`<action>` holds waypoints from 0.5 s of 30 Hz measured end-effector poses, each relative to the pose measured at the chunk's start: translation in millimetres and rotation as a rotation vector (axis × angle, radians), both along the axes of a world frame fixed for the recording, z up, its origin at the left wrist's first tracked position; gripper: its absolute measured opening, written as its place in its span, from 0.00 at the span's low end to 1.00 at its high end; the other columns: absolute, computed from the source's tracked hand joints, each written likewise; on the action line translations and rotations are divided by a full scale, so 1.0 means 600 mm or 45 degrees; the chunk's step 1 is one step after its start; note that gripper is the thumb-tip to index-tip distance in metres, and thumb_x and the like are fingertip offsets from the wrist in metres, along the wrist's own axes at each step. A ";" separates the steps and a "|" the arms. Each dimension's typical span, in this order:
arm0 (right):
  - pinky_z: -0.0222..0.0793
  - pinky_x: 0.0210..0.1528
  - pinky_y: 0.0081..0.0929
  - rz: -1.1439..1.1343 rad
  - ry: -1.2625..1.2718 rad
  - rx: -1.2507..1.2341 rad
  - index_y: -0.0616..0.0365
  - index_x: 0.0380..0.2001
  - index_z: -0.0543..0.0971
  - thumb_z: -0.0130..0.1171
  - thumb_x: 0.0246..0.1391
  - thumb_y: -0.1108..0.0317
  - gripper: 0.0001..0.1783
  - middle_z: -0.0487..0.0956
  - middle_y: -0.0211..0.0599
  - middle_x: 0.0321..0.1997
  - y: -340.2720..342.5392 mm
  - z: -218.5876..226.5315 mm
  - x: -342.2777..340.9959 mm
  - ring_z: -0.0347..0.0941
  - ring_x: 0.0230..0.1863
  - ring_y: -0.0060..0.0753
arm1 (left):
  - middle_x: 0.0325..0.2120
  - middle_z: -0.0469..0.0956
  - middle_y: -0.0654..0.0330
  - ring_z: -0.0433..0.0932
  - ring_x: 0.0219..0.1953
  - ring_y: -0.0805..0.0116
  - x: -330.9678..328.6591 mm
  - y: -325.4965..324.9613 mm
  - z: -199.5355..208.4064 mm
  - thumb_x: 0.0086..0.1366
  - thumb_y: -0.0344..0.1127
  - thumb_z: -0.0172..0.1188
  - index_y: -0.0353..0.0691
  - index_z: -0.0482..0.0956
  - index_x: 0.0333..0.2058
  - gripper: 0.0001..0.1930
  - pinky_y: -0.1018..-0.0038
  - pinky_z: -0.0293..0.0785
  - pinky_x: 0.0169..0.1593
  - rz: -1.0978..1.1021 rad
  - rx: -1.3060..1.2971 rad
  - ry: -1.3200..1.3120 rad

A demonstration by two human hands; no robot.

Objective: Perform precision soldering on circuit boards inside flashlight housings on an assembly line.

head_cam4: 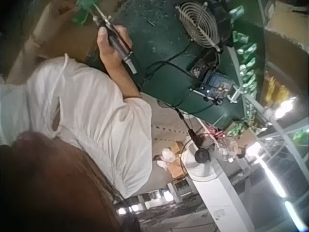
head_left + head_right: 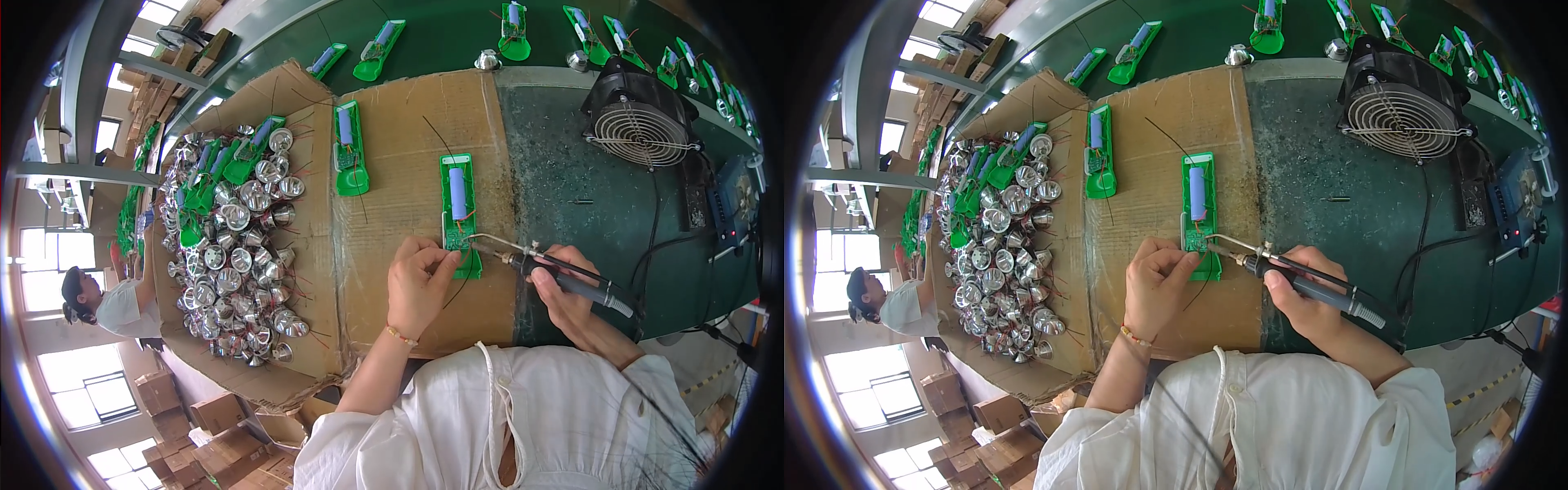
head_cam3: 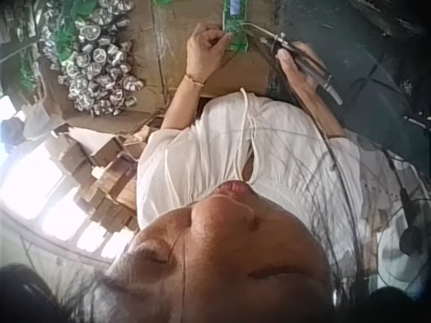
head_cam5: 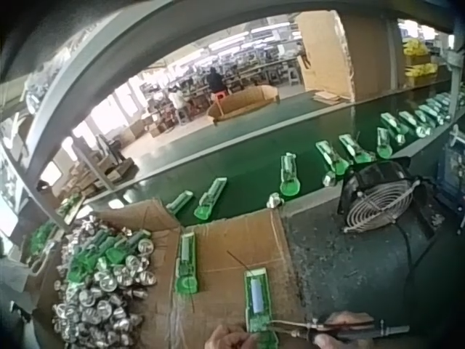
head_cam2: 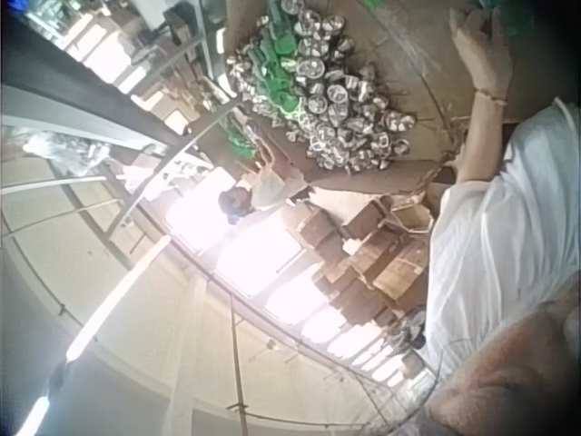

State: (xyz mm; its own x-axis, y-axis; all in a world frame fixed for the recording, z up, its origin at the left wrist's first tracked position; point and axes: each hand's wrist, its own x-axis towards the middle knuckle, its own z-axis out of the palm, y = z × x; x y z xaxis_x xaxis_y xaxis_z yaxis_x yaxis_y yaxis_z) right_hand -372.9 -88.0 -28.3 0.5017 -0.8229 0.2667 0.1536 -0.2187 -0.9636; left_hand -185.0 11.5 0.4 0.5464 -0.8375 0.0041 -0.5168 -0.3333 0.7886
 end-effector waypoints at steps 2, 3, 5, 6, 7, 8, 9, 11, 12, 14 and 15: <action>0.63 0.21 0.17 -0.072 0.002 -0.026 0.64 0.27 0.73 0.61 0.47 0.70 0.08 0.74 0.33 0.20 -0.001 0.003 -0.002 0.67 0.18 0.18 | 0.26 0.72 0.58 0.71 0.25 0.68 0.001 0.000 0.001 0.54 0.32 0.63 0.34 0.81 0.26 0.07 0.74 0.67 0.27 -0.003 0.012 -0.010; 0.63 0.21 0.17 -0.064 0.008 -0.041 0.64 0.27 0.73 0.61 0.48 0.69 0.09 0.74 0.33 0.20 -0.003 0.004 -0.003 0.66 0.18 0.18 | 0.26 0.72 0.58 0.71 0.24 0.68 -0.001 -0.002 0.004 0.54 0.33 0.63 0.34 0.81 0.26 0.07 0.75 0.67 0.27 0.006 0.019 0.020; 0.63 0.21 0.17 -0.055 0.011 -0.063 0.64 0.27 0.73 0.60 0.48 0.69 0.09 0.74 0.33 0.20 -0.002 0.010 -0.003 0.66 0.18 0.18 | 0.26 0.72 0.58 0.71 0.24 0.69 -0.003 -0.003 0.008 0.54 0.33 0.63 0.34 0.81 0.26 0.07 0.75 0.67 0.27 0.015 0.025 0.049; 0.63 0.21 0.17 -0.050 0.013 -0.087 0.64 0.27 0.73 0.60 0.48 0.69 0.09 0.74 0.33 0.19 -0.003 0.011 -0.002 0.67 0.18 0.18 | 0.25 0.72 0.59 0.70 0.25 0.70 -0.003 -0.004 0.010 0.53 0.32 0.63 0.34 0.81 0.26 0.07 0.76 0.66 0.28 0.028 0.037 0.072; 0.63 0.21 0.17 -0.049 0.012 -0.087 0.64 0.27 0.73 0.60 0.48 0.69 0.09 0.74 0.33 0.19 -0.003 0.010 -0.003 0.67 0.18 0.18 | 0.24 0.72 0.60 0.70 0.26 0.71 -0.003 -0.005 0.010 0.53 0.32 0.64 0.33 0.81 0.27 0.07 0.77 0.65 0.30 0.040 0.050 0.096; 0.63 0.21 0.18 -0.043 0.020 -0.064 0.64 0.27 0.73 0.60 0.48 0.69 0.09 0.74 0.33 0.20 -0.003 0.008 -0.004 0.67 0.19 0.18 | 0.24 0.72 0.60 0.70 0.26 0.71 -0.003 -0.005 0.010 0.53 0.32 0.64 0.33 0.81 0.27 0.07 0.77 0.65 0.30 0.041 0.050 0.096; 0.63 0.21 0.18 -0.037 0.028 -0.041 0.64 0.27 0.73 0.60 0.48 0.69 0.09 0.74 0.33 0.20 -0.003 0.007 -0.005 0.67 0.19 0.18 | 0.24 0.72 0.60 0.70 0.26 0.71 -0.002 -0.004 0.010 0.53 0.32 0.64 0.33 0.81 0.27 0.07 0.77 0.65 0.30 0.036 0.056 0.090; 0.63 0.21 0.18 -0.030 0.037 -0.008 0.64 0.27 0.73 0.60 0.48 0.69 0.09 0.74 0.33 0.20 0.000 0.006 -0.007 0.67 0.19 0.18 | 0.24 0.72 0.60 0.70 0.26 0.71 0.000 -0.003 0.007 0.53 0.32 0.64 0.33 0.81 0.27 0.07 0.77 0.65 0.30 0.031 0.059 0.085; 0.63 0.21 0.18 -0.023 0.046 0.025 0.64 0.27 0.73 0.60 0.48 0.70 0.09 0.74 0.33 0.20 0.000 0.006 -0.007 0.67 0.19 0.18 | 0.25 0.72 0.60 0.70 0.25 0.70 0.001 -0.001 0.004 0.54 0.32 0.63 0.34 0.81 0.27 0.07 0.76 0.66 0.29 0.009 0.044 0.050; 0.63 0.21 0.18 -0.018 0.035 0.008 0.64 0.27 0.73 0.60 0.48 0.70 0.09 0.74 0.34 0.20 -0.001 0.008 -0.007 0.67 0.19 0.18 | 0.26 0.73 0.59 0.71 0.24 0.70 0.000 0.001 0.002 0.54 0.33 0.63 0.35 0.81 0.27 0.07 0.76 0.67 0.27 -0.012 0.029 0.014; 0.63 0.21 0.18 -0.013 0.023 -0.007 0.64 0.27 0.73 0.60 0.48 0.70 0.09 0.74 0.34 0.20 -0.002 0.008 -0.006 0.68 0.19 0.18 | 0.27 0.73 0.59 0.72 0.25 0.70 -0.002 0.004 0.002 0.54 0.33 0.63 0.35 0.81 0.27 0.07 0.76 0.68 0.28 0.033 0.002 0.065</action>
